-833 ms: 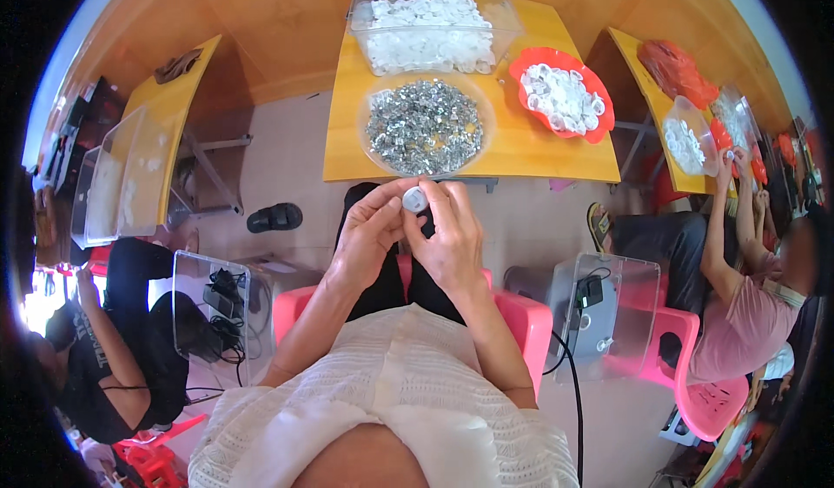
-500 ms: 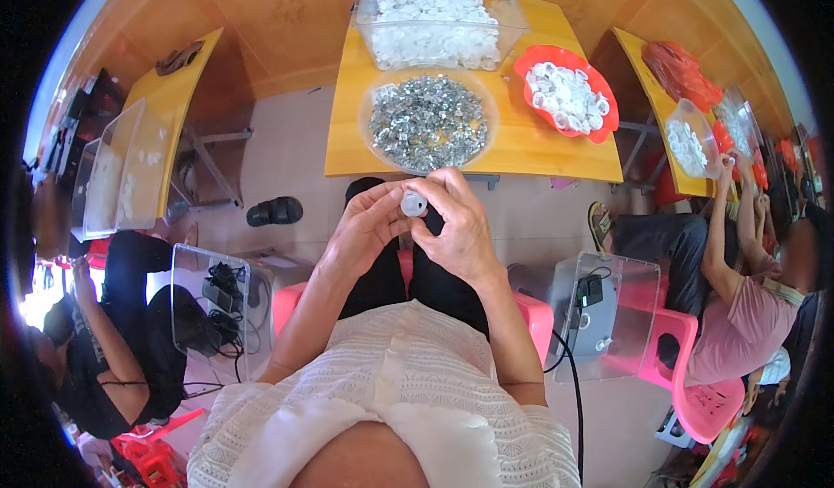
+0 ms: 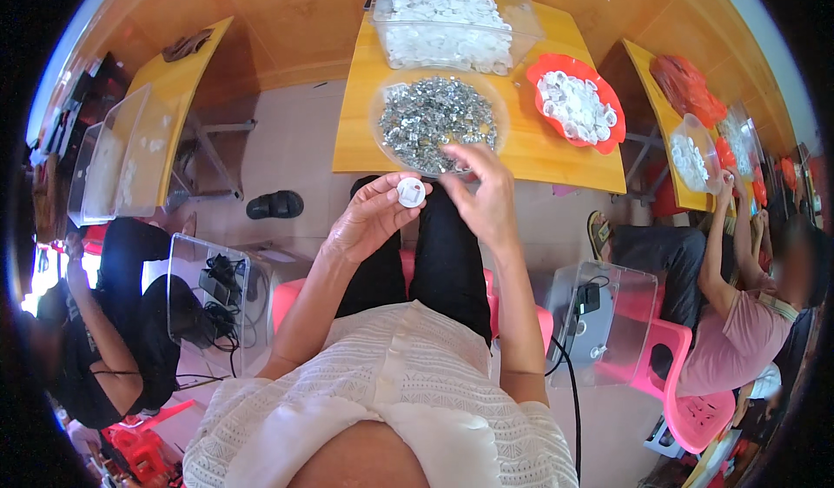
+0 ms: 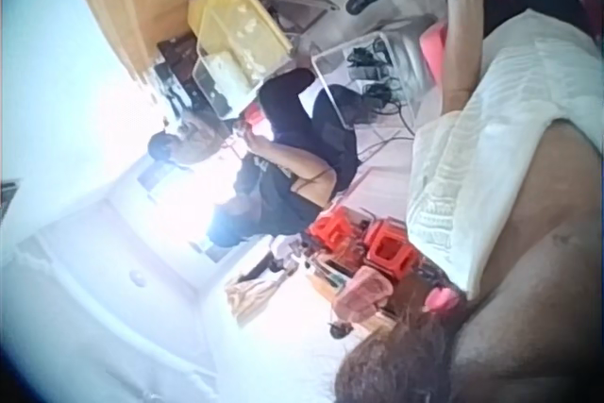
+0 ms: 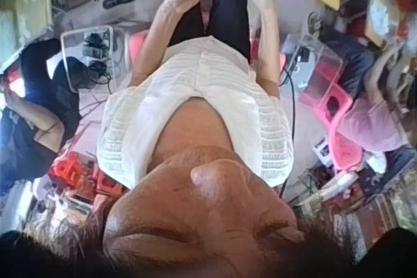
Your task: Manual assembly of small battery components by inserting metal pins into plastic housings.
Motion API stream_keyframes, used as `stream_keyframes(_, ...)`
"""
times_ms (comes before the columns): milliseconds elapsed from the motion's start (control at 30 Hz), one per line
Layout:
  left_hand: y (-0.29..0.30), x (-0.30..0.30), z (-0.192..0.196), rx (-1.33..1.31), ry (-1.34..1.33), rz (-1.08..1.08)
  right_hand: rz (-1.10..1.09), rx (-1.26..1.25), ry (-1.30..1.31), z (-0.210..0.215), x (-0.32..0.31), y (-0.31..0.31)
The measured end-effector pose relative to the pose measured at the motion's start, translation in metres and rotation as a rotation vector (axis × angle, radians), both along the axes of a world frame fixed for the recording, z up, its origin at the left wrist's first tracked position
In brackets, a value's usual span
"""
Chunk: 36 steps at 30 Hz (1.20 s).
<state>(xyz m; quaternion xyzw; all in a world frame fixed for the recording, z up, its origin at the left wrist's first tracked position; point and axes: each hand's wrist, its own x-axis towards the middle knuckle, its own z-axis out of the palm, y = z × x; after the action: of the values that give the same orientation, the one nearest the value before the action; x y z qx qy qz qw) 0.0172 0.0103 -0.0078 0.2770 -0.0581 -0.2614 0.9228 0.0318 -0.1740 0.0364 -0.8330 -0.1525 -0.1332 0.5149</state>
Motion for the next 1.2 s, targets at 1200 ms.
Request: stream_keyframes(1200,0.003,-0.013,-0.004,-0.002,0.041,0.094,-0.083,0.069,0.167,-0.088,0.095,-0.018)
